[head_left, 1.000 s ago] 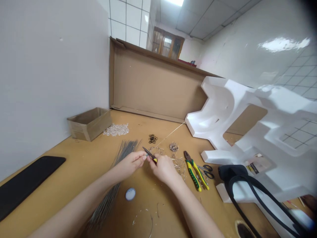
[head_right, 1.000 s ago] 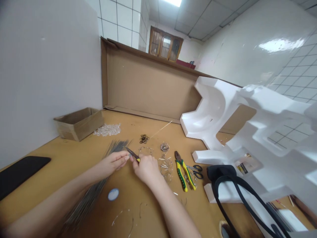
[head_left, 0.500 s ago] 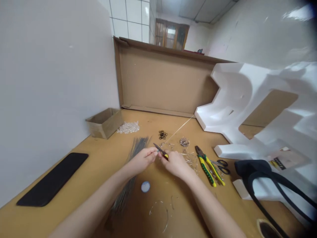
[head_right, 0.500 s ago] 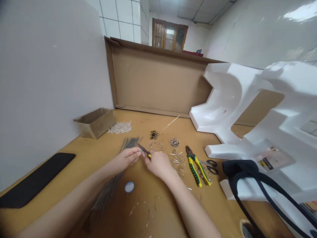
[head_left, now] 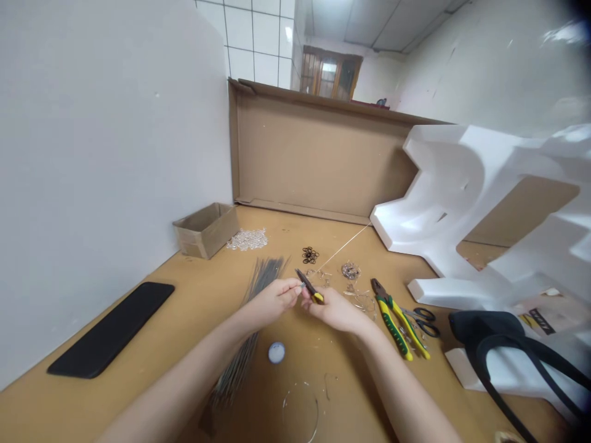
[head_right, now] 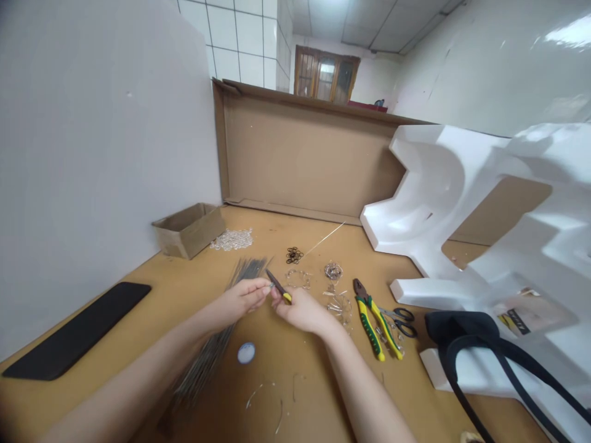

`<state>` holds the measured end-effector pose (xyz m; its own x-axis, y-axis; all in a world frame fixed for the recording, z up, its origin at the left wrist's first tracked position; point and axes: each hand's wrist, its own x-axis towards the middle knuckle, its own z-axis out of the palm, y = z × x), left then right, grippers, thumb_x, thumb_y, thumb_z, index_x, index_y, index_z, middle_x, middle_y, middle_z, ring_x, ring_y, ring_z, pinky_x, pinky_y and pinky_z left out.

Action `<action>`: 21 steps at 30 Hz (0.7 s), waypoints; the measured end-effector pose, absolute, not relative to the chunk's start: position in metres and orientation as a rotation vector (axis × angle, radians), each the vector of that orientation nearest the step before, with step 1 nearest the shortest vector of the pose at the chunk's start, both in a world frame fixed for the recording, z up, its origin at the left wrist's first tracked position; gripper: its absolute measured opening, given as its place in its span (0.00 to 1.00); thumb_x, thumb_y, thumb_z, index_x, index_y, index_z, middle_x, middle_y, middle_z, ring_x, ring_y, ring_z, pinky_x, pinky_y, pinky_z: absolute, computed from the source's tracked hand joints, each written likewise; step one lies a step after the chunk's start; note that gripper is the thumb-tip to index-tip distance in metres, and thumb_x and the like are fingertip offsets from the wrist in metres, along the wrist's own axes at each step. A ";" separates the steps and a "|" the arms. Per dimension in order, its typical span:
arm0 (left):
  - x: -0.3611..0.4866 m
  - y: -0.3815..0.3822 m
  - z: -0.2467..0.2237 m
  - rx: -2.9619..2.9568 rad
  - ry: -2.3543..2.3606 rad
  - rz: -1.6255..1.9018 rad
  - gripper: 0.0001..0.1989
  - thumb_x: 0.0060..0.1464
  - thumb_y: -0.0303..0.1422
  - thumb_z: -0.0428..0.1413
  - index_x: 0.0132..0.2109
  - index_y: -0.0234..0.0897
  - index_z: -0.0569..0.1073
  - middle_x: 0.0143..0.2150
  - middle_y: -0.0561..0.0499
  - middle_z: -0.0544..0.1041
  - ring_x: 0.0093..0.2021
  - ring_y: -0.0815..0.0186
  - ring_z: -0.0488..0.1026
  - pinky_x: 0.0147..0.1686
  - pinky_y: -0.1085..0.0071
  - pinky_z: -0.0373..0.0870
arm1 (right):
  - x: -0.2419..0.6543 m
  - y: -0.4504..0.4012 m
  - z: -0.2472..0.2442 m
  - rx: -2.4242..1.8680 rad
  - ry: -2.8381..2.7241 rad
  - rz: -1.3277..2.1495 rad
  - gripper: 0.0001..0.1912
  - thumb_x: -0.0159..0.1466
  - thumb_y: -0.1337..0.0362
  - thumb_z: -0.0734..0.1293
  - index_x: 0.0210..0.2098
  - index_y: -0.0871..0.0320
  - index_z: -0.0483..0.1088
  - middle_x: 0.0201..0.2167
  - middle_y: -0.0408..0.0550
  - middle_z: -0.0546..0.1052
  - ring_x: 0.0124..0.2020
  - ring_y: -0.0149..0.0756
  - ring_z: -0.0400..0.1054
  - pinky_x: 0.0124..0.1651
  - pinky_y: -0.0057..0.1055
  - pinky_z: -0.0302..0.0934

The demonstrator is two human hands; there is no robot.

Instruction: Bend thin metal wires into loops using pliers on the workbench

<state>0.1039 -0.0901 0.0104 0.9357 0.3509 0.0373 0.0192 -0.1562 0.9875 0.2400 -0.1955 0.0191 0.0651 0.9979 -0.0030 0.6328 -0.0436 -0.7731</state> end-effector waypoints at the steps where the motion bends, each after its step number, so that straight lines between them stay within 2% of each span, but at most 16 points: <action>1: 0.104 -0.091 0.012 1.695 0.280 0.298 0.17 0.53 0.44 0.46 0.33 0.31 0.66 0.21 0.58 0.56 0.21 0.75 0.49 0.20 0.77 0.47 | 0.241 -0.195 0.020 -1.722 -1.631 0.791 0.07 0.54 0.69 0.57 0.31 0.60 0.64 0.26 0.40 0.67 0.28 0.28 0.59 0.31 0.22 0.54; 11: 0.103 -0.089 0.010 1.615 0.261 0.270 0.17 0.53 0.43 0.46 0.34 0.31 0.66 0.18 0.60 0.53 0.19 0.76 0.47 0.19 0.77 0.44 | 0.249 -0.196 0.015 -1.691 -1.593 0.959 0.09 0.53 0.71 0.57 0.33 0.61 0.66 0.29 0.43 0.73 0.30 0.30 0.65 0.32 0.22 0.56; 17: 0.102 -0.090 0.010 1.726 0.242 0.307 0.19 0.54 0.44 0.45 0.34 0.30 0.67 0.20 0.59 0.54 0.21 0.75 0.49 0.20 0.77 0.47 | 0.243 -0.197 0.022 -1.881 -1.673 0.684 0.09 0.56 0.66 0.57 0.31 0.61 0.67 0.26 0.42 0.71 0.26 0.29 0.62 0.29 0.22 0.54; 21: 0.101 -0.089 0.010 1.781 0.281 0.327 0.19 0.54 0.44 0.44 0.35 0.31 0.67 0.19 0.59 0.53 0.20 0.74 0.49 0.20 0.77 0.48 | 0.236 -0.197 0.017 -2.064 -1.630 0.459 0.17 0.61 0.57 0.53 0.31 0.60 0.68 0.25 0.46 0.72 0.25 0.31 0.63 0.27 0.23 0.52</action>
